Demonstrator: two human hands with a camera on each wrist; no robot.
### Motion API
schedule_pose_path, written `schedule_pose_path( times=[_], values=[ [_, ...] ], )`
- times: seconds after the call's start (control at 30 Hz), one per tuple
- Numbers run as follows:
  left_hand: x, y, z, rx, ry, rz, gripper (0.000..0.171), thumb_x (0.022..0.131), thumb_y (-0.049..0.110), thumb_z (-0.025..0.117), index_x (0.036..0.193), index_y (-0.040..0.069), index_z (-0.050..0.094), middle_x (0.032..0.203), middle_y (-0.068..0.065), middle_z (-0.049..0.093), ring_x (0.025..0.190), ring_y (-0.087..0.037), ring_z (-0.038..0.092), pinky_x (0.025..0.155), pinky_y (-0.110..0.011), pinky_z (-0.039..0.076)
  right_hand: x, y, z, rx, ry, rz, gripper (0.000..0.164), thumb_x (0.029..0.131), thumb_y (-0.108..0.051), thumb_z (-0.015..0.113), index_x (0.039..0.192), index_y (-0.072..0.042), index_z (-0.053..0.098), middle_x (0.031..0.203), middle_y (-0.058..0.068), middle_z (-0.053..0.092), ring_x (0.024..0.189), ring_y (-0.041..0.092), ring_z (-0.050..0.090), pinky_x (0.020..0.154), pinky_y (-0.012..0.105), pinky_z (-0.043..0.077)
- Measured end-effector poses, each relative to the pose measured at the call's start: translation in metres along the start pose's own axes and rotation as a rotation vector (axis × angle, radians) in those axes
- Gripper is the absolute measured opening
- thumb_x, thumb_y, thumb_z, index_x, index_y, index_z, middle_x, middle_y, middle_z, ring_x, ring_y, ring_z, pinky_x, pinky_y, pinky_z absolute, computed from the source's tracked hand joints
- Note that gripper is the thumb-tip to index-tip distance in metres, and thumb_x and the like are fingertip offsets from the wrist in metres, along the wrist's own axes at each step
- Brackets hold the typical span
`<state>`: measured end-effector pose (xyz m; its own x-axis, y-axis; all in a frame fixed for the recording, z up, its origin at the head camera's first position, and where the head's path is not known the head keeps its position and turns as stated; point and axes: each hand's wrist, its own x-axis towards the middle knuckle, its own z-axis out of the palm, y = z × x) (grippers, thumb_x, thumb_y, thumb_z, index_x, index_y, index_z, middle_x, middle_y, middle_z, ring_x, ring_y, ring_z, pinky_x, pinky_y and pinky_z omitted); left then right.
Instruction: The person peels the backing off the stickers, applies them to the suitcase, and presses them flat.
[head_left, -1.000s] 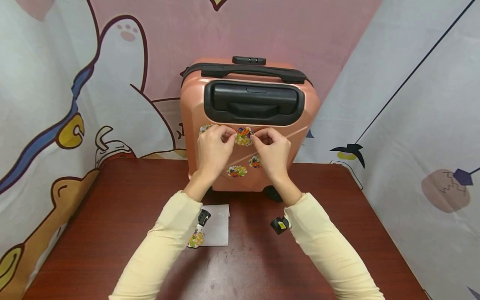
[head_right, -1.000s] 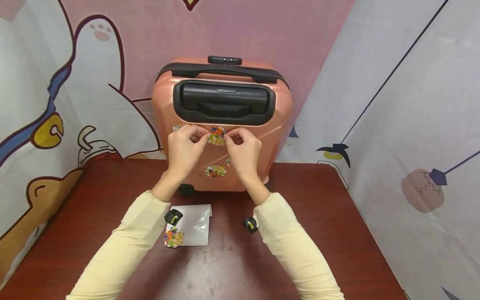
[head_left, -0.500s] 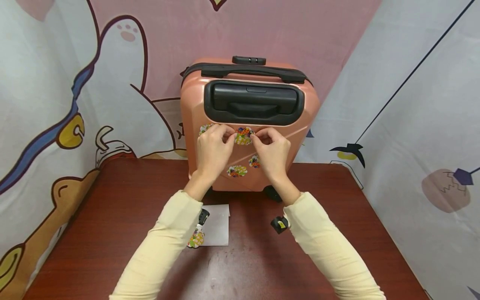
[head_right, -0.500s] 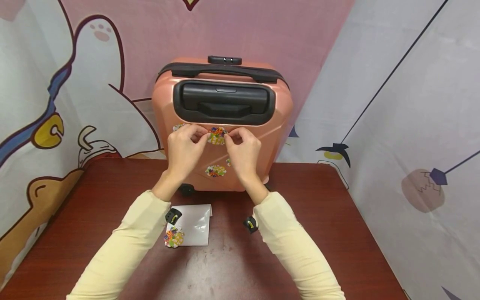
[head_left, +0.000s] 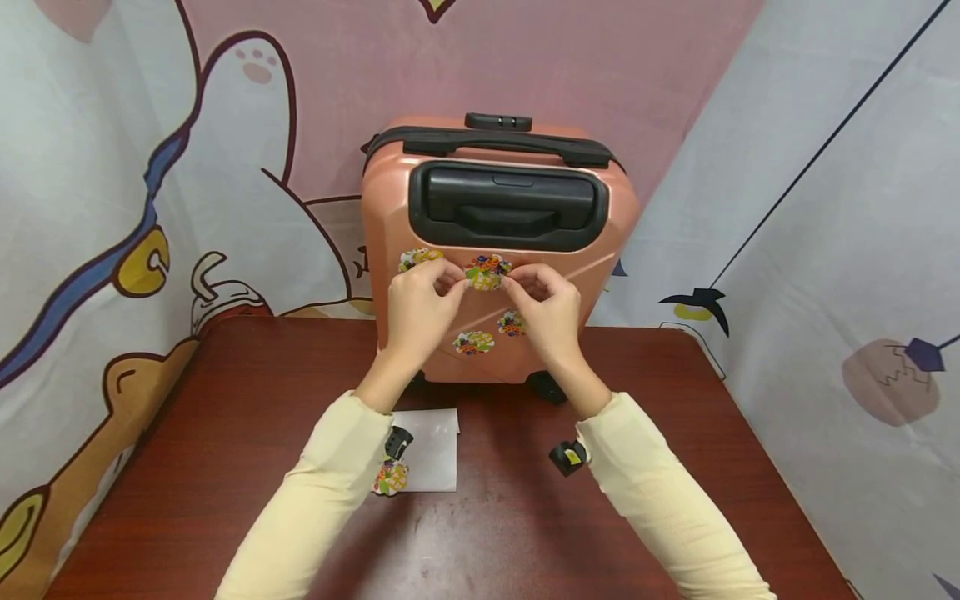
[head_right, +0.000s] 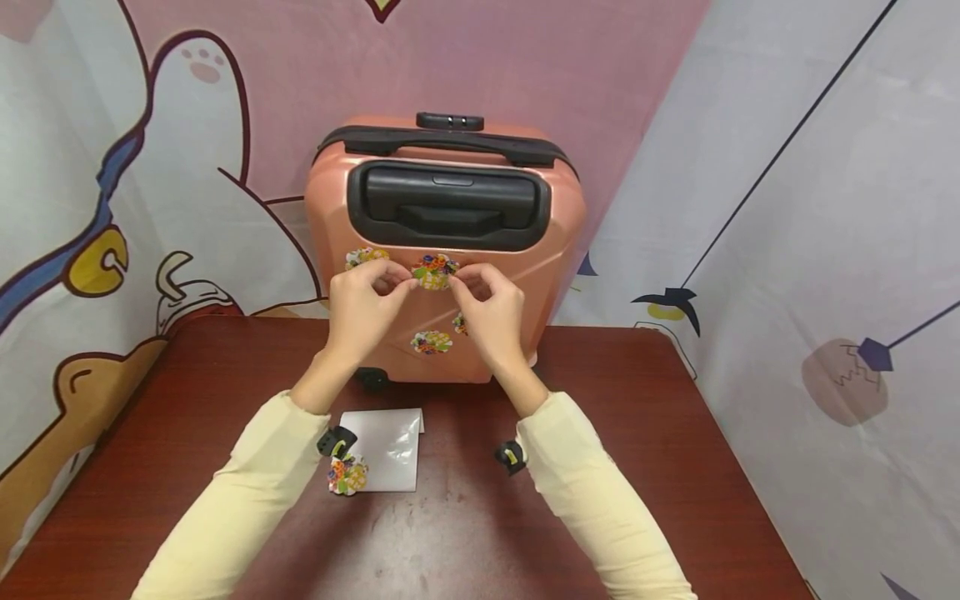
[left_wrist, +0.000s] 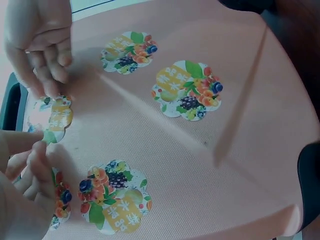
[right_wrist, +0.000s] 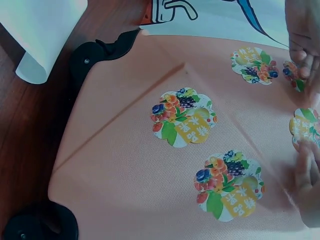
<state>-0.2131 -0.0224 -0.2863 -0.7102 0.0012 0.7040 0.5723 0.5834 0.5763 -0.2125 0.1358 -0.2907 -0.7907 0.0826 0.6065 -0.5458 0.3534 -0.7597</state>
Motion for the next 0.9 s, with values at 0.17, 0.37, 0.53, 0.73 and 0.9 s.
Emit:
schedule_pose_path(
  times=[0.17, 0.37, 0.53, 0.73, 0.9],
  values=[
    [-0.001, 0.000, -0.004, -0.066, -0.145, -0.085, 0.007, 0.079, 0.007, 0.070, 0.085, 0.004, 0.068, 0.076, -0.006, 0.068, 0.065, -0.017, 0.062, 0.061, -0.031, 0.048, -0.002, -0.013, -0.002, 0.119, -0.114, 0.087, 0.014, 0.086, 0.000, 0.059, 0.092, 0.013, 0.062, 0.084, 0.028, 0.064, 0.073, 0.040, 0.063, 0.063, 0.045, 0.051],
    [0.000, -0.001, -0.005, -0.143, -0.226, -0.131, 0.017, 0.081, 0.000, 0.065, 0.098, 0.002, 0.067, 0.085, -0.008, 0.069, 0.072, -0.019, 0.065, 0.066, -0.031, 0.051, 0.001, -0.027, -0.003, 0.217, -0.108, 0.021, 0.014, 0.088, 0.004, 0.055, 0.092, 0.017, 0.059, 0.088, 0.031, 0.062, 0.077, 0.041, 0.061, 0.068, 0.044, 0.051],
    [0.000, -0.003, -0.006, -0.185, -0.240, -0.131, 0.018, 0.083, -0.004, 0.061, 0.099, 0.000, 0.066, 0.087, -0.010, 0.068, 0.073, -0.018, 0.065, 0.067, -0.029, 0.051, 0.009, -0.015, -0.001, 0.275, -0.101, -0.068, 0.014, 0.088, 0.000, 0.057, 0.094, 0.012, 0.061, 0.093, 0.021, 0.066, 0.083, 0.029, 0.064, 0.071, 0.038, 0.052],
    [-0.002, -0.005, -0.006, -0.201, -0.255, -0.131, 0.019, 0.084, -0.004, 0.060, 0.102, -0.001, 0.065, 0.088, -0.011, 0.068, 0.074, -0.018, 0.065, 0.067, -0.028, 0.051, 0.003, 0.003, 0.004, 0.235, -0.144, -0.006, 0.015, 0.087, -0.005, 0.061, 0.092, 0.009, 0.064, 0.089, 0.020, 0.067, 0.079, 0.028, 0.065, 0.070, 0.038, 0.052],
    [-0.003, -0.006, -0.005, -0.213, -0.260, -0.121, 0.021, 0.083, -0.005, 0.060, 0.103, -0.001, 0.064, 0.090, -0.011, 0.068, 0.075, -0.019, 0.065, 0.068, -0.029, 0.051, -0.001, 0.010, 0.005, 0.183, -0.178, 0.058, 0.015, 0.085, -0.005, 0.063, 0.090, 0.009, 0.064, 0.084, 0.021, 0.067, 0.076, 0.031, 0.065, 0.065, 0.040, 0.052]
  ],
)
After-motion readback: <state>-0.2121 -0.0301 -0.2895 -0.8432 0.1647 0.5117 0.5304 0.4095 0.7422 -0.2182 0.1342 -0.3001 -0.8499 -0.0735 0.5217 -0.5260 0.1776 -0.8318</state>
